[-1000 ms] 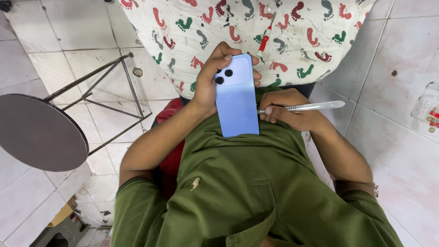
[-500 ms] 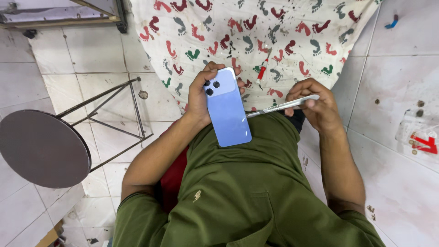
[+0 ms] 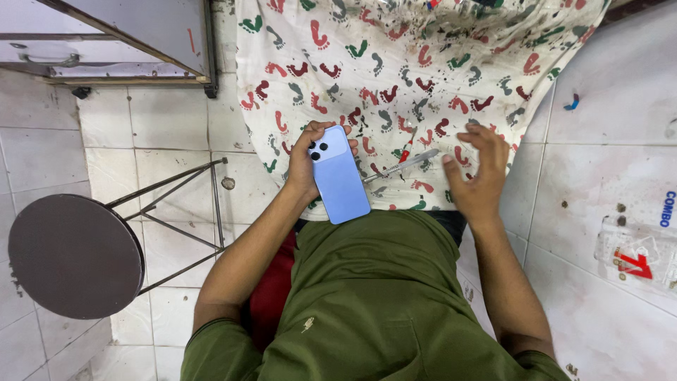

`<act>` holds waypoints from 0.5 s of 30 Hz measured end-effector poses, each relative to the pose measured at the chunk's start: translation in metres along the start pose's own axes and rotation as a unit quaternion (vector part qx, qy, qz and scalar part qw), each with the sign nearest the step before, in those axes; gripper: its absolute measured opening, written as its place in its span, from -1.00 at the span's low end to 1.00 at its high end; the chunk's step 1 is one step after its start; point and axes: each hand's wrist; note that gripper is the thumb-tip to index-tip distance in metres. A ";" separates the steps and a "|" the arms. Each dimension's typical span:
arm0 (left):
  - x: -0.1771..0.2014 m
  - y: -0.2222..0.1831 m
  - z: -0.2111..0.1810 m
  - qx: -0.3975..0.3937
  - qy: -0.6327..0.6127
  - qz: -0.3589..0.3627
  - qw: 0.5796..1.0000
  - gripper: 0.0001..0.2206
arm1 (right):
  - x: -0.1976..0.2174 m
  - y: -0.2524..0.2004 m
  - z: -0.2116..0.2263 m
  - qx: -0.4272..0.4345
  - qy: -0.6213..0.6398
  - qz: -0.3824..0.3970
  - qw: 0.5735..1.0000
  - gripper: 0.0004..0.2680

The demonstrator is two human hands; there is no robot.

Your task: The person uses a metal prying tool to carefully pry open the back cover of a light blue smartphone. After removing the cover, the internal components are exposed.

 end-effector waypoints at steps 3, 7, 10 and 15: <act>0.016 0.011 -0.003 -0.029 0.055 0.000 0.998 -0.82 | -0.024 0.004 0.021 0.066 0.011 0.105 0.992 -0.75; 0.043 0.023 -0.010 -0.093 0.286 -0.072 0.951 -0.82 | -0.054 0.009 0.035 0.109 0.031 0.193 0.975 -0.74; 0.060 0.025 -0.015 -0.171 0.518 -0.125 0.829 -0.81 | -0.069 0.011 0.037 0.093 0.039 0.238 0.966 -0.75; 0.054 0.014 -0.011 -0.244 0.649 -0.136 0.708 -0.80 | -0.086 0.010 0.037 0.103 0.028 0.280 0.954 -0.74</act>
Point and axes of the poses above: each hand's wrist, its own y-axis towards the middle knuckle, its own x-axis out of the back of the hand, z = x × y, and after that the axes turned 13 degrees about y, right-handed
